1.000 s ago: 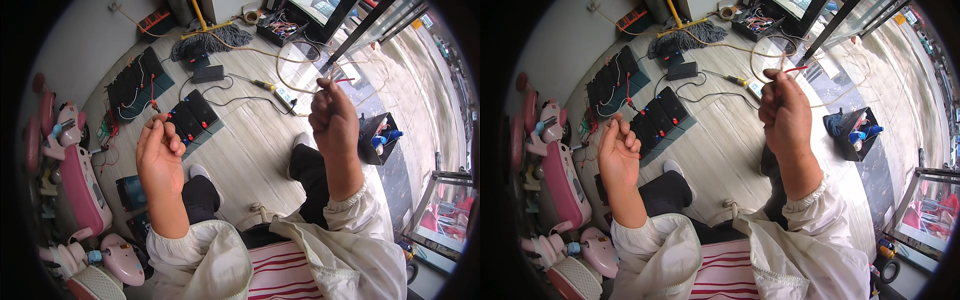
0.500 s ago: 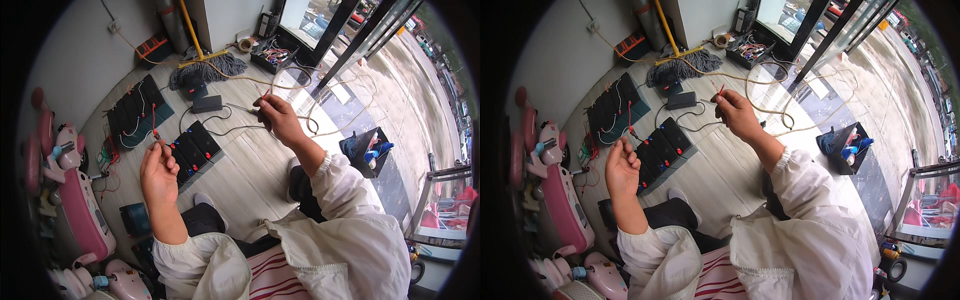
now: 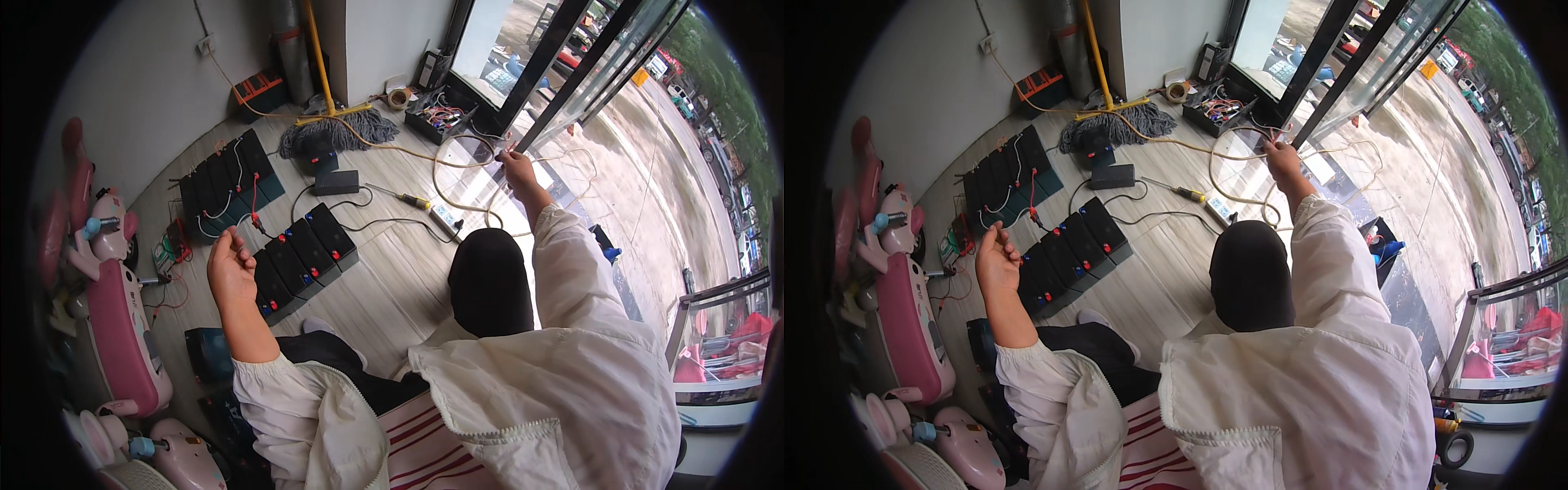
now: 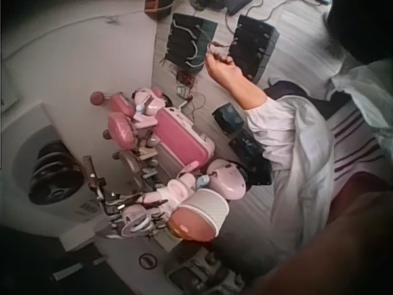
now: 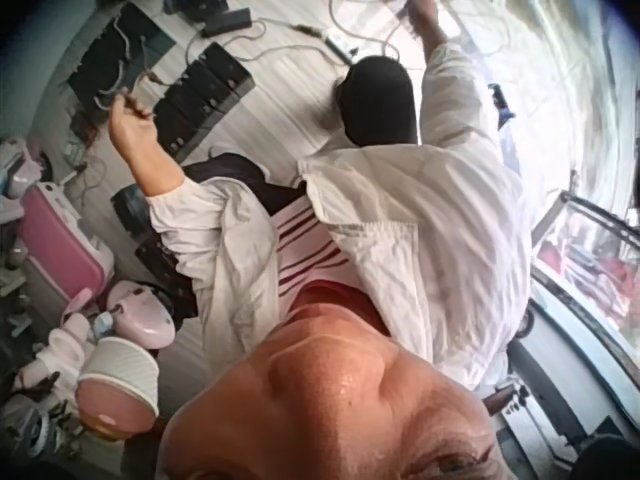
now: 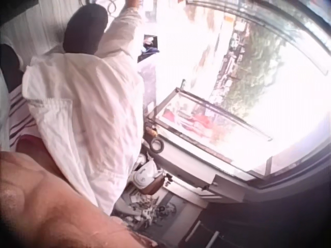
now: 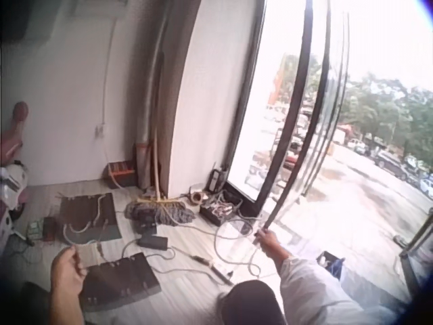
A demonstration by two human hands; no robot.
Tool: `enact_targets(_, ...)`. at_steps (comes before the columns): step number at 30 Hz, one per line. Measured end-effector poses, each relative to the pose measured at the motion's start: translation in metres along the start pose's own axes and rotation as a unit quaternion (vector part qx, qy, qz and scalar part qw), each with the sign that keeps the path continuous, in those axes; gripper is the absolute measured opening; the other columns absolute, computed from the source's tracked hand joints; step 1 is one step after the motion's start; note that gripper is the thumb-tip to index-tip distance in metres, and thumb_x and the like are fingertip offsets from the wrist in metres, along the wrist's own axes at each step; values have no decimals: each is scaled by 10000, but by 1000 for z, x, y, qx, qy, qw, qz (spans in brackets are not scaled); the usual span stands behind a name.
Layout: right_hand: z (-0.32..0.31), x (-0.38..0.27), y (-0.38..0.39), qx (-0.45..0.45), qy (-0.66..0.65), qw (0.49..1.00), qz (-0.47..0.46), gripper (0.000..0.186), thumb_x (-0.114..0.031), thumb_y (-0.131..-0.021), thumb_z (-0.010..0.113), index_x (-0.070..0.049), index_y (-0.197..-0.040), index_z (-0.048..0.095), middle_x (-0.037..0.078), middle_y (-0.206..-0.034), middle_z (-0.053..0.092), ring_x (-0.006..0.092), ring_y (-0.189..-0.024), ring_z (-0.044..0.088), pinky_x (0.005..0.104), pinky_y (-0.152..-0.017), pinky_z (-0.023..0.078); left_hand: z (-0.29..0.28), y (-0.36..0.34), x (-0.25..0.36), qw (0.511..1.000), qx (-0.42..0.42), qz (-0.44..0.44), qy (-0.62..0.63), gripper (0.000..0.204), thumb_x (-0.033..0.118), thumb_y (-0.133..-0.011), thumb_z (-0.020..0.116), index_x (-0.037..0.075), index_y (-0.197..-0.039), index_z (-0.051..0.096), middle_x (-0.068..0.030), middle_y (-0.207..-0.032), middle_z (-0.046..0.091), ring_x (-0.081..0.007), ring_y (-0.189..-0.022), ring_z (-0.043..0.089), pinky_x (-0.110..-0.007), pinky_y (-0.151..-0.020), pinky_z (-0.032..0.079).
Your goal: The person sits on the floor and twists the ends of two red wires together. They then move to an outdoor area and use pliers to strip the insulation from the wire ends.
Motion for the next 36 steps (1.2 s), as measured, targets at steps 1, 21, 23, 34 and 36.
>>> enact_targets(1,-3,5,4,-20,-56,998,36,317,-312,-964,505,-31,-983,650,-2,-675,485,107,-452,390,279,-391,299,-3,3,4,1000,7,3,1,160,236,-951,551,96,-996,614,24,-792,516,-70,-627,428,-214,-550,338)
enact_targets(21,190,128,-198,-141,393,905,-84,267,-264,-949,495,-73,-993,676,143,-1113,627,357,-963,632,449,-785,513,78,13,-61,942,10,-44,-332,223,245,-992,467,39,-1001,550,-20,-752,504,-67,-605,422,-202,-530,330)
enact_targets(23,217,132,-228,-132,363,915,-118,224,-217,-926,521,-72,-1005,672,133,-1212,587,358,-981,628,446,-798,516,84,-4,-67,927,35,-65,-368,225,251,-993,466,45,-994,555,-17,-748,508,-69,-605,427,-202,-528,331)
enact_targets(34,275,146,-329,-127,392,898,-158,211,-132,-873,515,-110,-1030,655,128,-1447,420,343,-1004,641,439,-807,535,52,-77,-100,887,124,-151,-419,224,216,-987,504,13,-1037,585,-15,-717,499,-85,-570,411,-236,-516,342)
enact_targets(36,285,154,-346,-156,398,892,-145,212,-158,-892,527,-99,-1061,641,148,-1432,429,348,-1039,622,426,-825,528,48,-78,-103,883,156,-157,-414,231,223,-984,508,14,-1043,587,-13,-713,491,-89,-577,411,-239,-521,342)
Point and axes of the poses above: each hand's wrist, its own y-axis away from the middle knuckle, its own z-axis out of the palm, x = y × z, the point moved 8 cm from there along -y, towards the middle knuckle
